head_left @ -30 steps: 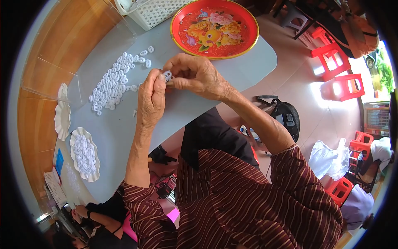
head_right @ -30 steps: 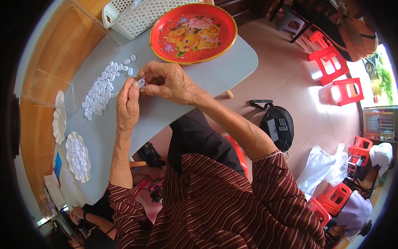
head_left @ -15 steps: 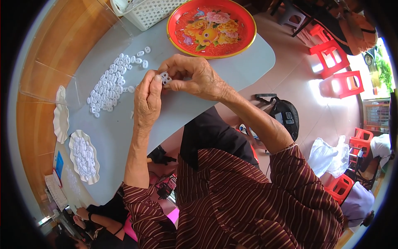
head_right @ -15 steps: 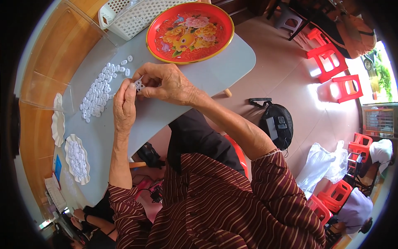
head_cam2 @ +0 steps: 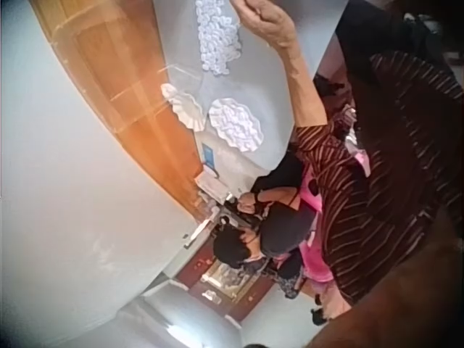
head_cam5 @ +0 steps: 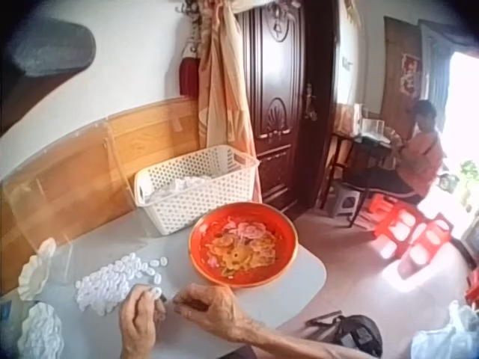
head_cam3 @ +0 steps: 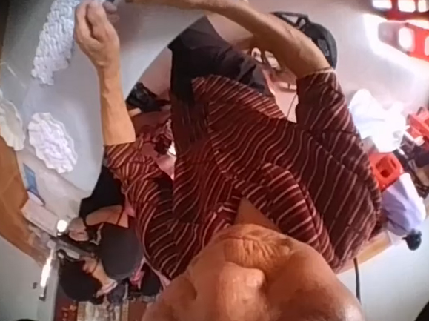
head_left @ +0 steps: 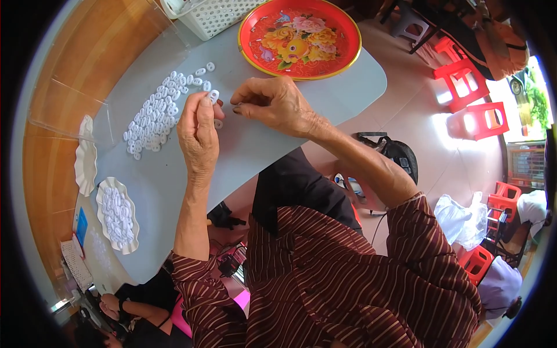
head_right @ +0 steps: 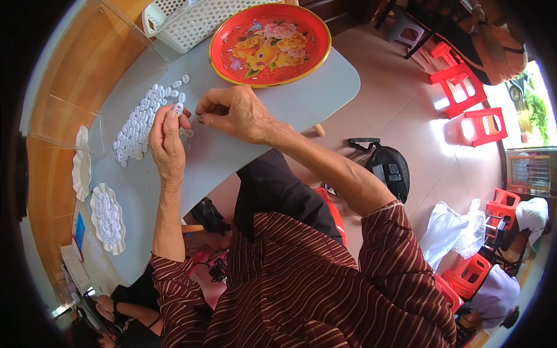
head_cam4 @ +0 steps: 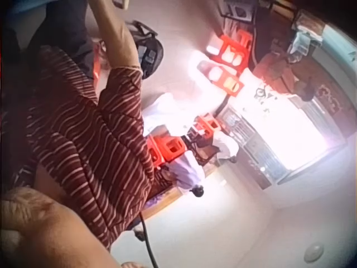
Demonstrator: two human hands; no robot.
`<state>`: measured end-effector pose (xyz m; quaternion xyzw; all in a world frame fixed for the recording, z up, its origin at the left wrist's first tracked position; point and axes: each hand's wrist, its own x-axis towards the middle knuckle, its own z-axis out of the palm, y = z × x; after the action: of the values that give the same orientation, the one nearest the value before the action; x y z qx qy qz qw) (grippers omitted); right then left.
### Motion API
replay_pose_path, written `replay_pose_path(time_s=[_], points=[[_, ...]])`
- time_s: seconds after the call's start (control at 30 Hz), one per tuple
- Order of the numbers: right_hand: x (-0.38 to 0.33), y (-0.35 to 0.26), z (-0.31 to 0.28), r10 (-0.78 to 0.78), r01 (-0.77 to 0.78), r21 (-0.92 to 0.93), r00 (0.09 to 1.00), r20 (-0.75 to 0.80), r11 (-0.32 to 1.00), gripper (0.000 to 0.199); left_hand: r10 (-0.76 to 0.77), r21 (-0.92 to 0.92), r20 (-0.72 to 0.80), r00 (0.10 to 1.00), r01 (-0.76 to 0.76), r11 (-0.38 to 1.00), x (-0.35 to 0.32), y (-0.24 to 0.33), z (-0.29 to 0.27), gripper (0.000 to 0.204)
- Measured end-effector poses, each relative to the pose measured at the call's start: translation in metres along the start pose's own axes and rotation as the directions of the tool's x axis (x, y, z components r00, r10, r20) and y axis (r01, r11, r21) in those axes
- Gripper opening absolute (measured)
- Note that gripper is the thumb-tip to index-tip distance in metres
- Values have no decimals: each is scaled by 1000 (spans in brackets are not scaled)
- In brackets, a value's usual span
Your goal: Sorting and inspecting small white plastic components at a workshop table.
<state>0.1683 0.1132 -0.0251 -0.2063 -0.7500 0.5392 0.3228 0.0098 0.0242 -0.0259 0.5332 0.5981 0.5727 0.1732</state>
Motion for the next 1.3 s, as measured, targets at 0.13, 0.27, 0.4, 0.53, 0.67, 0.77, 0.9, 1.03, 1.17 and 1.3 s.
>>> replay_pose_path(time_s=[0.13, 0.27, 0.4, 0.53, 0.67, 0.77, 0.9, 1.03, 1.17, 1.3], points=[[6, 9, -3, -323, 303, -450, 946, 35, 840, 13, -65, -17, -41, 997, 65, 998, 1, 6, 1, 24], [-1, 12, 0, -431, 444, -616, 884, 182, 651, 12, -19, -66, -49, 999, 16, 998, 3, -2, -1, 24], [0, 3, -6, -325, 329, -468, 941, 92, 821, 14, -20, -32, -52, 998, 19, 999, 3, 2, -1, 27], [2, -2, -13, -218, 260, -463, 965, 144, 847, 11, -17, -11, -54, 998, 17, 1000, 2, 3, 0, 29], [4, -11, -14, -121, 250, -537, 957, 264, 806, 12, -39, -14, -51, 998, 39, 999, 0, 2, 0, 29], [7, -11, -15, -36, 214, -573, 951, 306, 791, 13, -63, 13, -37, 997, 64, 998, 0, 5, 1, 28], [13, -10, -15, 30, 178, -604, 948, 318, 777, 10, -63, 36, -30, 998, 64, 997, 0, 6, 1, 28], [13, -8, -16, 6, 175, -574, 954, 299, 800, 8, -65, 59, -22, 998, 66, 996, -1, 3, 0, 28], [8, -9, -16, 13, 83, -397, 972, 234, 914, 15, -62, 82, -13, 998, 63, 995, -1, 4, -1, 29], [5, 3, -2, 40, -49, 185, 998, 56, 982, 7, -170, -40, 55, 984, 172, 984, 1, 2, -2, 30]])
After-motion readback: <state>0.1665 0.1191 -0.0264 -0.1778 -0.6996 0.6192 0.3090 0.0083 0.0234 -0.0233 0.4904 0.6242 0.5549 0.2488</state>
